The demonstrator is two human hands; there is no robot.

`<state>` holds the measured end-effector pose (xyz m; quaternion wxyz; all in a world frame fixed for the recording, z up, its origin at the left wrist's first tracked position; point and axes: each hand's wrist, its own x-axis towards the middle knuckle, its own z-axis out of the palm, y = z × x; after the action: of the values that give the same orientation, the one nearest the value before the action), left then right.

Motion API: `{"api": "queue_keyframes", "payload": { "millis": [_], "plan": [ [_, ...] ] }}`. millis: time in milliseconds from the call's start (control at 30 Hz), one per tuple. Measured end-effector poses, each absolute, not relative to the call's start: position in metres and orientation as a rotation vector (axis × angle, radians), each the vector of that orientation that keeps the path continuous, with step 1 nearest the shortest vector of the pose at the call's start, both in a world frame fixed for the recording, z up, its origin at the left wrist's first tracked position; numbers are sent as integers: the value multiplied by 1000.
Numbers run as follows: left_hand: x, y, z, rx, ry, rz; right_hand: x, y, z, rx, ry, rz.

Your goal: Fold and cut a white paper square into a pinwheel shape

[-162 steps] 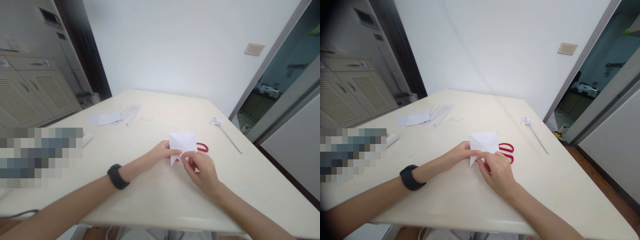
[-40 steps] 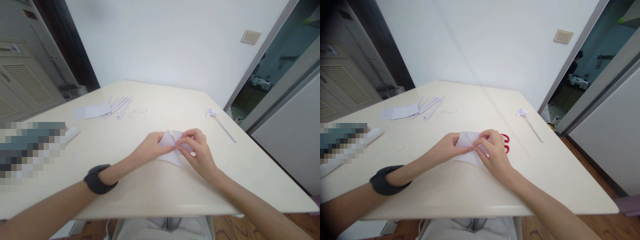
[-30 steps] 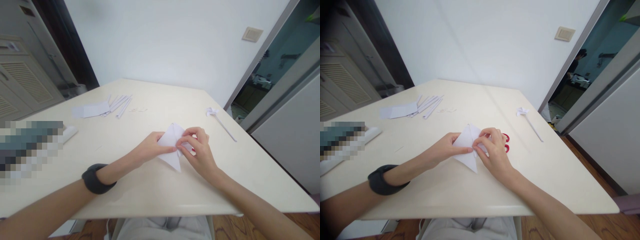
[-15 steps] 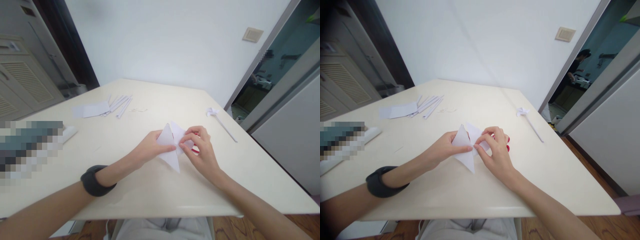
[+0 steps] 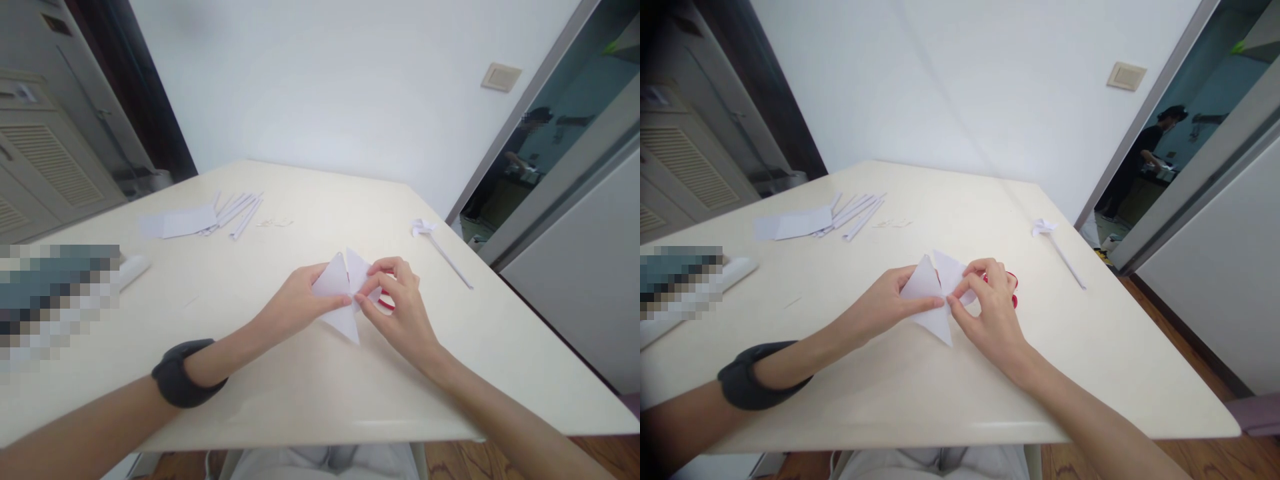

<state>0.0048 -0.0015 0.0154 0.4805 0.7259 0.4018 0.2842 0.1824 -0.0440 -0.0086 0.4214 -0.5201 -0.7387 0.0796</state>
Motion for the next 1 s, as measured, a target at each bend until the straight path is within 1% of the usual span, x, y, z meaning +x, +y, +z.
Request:
{"api": "queue_keyframes", "payload": {
  "millis": [233, 500, 700, 900, 1000],
  "plan": [
    [4, 1, 5, 1810, 994, 732, 181, -45, -8, -1310, -1843, 215],
    [4, -3, 18, 1796, 985, 658, 181, -44, -8, -1311, -1838, 218],
    [6, -3, 13, 1740, 994, 762, 182, -44, -8, -1292, -1843, 236],
    [7, -3, 15, 1572, 1016, 810, 195, -35, -4, -1269, -1622, 199],
    [6, -2, 13, 1570, 1015, 844, 201, -30, -3, -1305, -1594, 244]
  ]
}}
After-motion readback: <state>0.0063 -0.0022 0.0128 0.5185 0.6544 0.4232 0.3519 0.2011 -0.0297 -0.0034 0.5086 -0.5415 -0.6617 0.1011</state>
